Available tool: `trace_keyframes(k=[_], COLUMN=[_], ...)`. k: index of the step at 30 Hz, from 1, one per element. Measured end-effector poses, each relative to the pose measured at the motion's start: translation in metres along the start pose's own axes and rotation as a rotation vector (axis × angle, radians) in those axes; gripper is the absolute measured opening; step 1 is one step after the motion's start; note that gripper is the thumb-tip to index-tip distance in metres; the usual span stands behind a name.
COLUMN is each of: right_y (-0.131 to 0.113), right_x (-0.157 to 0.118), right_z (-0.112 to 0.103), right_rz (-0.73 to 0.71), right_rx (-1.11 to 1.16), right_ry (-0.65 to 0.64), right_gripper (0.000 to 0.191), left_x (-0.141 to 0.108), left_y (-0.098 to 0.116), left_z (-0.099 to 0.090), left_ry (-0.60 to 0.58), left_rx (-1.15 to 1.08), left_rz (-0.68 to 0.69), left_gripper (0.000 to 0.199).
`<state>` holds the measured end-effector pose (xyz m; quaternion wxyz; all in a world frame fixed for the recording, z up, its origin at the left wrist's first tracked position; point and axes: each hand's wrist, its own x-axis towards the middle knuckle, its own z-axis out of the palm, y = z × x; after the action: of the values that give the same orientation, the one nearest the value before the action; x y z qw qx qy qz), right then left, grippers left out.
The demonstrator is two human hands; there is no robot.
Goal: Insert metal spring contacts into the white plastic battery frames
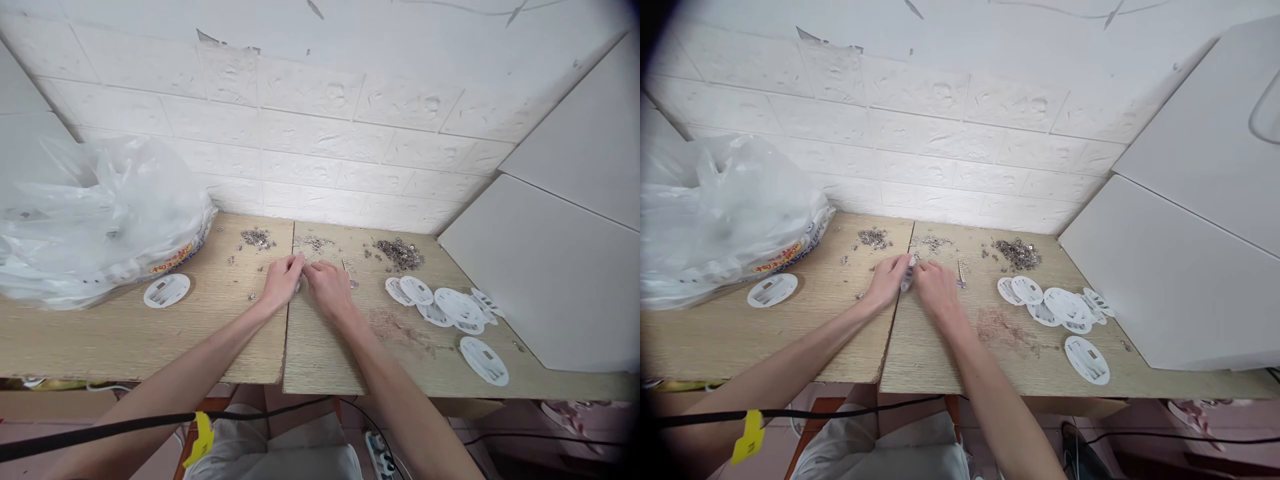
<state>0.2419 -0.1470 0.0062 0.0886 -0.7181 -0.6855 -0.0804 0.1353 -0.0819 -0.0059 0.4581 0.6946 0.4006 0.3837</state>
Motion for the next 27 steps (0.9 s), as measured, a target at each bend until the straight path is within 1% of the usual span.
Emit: trace_keyframes(k=[2,5,11,16,19,22,27], right_y=[0.001,0.006,0.014,0.013,0.013,0.01,0.001], right_x=[0.0,-0.001,0.0,0.001,0.001,0.0,0.001], right_z=[0.001,0.003,0.003,0.006,0.008,0.01,0.009], right_rz=[0.015,0.051,0.12,0.11,0.1,0.108,0.12], right_rx=[0.023,0.101,0.211,0.251,0.241,0.209,0.146], right_ry=[0.015,0.055,0.061,0.072,0.083,0.093,0.048], right_gripper=[0.026,0.03,0.028,0.028,0.027,0.028,0.03], left_x=[0.0,0.003,0.009,0.009,0.008,0.008,0.007], left_y=[0.001,0.0,-0.005,-0.006,-0.008,-0.011,-0.013], left_z=[-0.001,-0.004,-0.006,-0.007,-0.006,-0.005,-0.003], left_ry=[-0.028,-0.063,-0.013,-0.021,-0.04,-0.018,0.001], left_rx=[0.004,-0.078,-0.243,-0.243,-0.232,-0.193,-0.131], left_rz=[0.013,-0.009,-0.102,-0.127,-0.111,-0.061,0.001], left_gripper=[0.04,0.04,0.039,0.039,0.042,0.042,0.042])
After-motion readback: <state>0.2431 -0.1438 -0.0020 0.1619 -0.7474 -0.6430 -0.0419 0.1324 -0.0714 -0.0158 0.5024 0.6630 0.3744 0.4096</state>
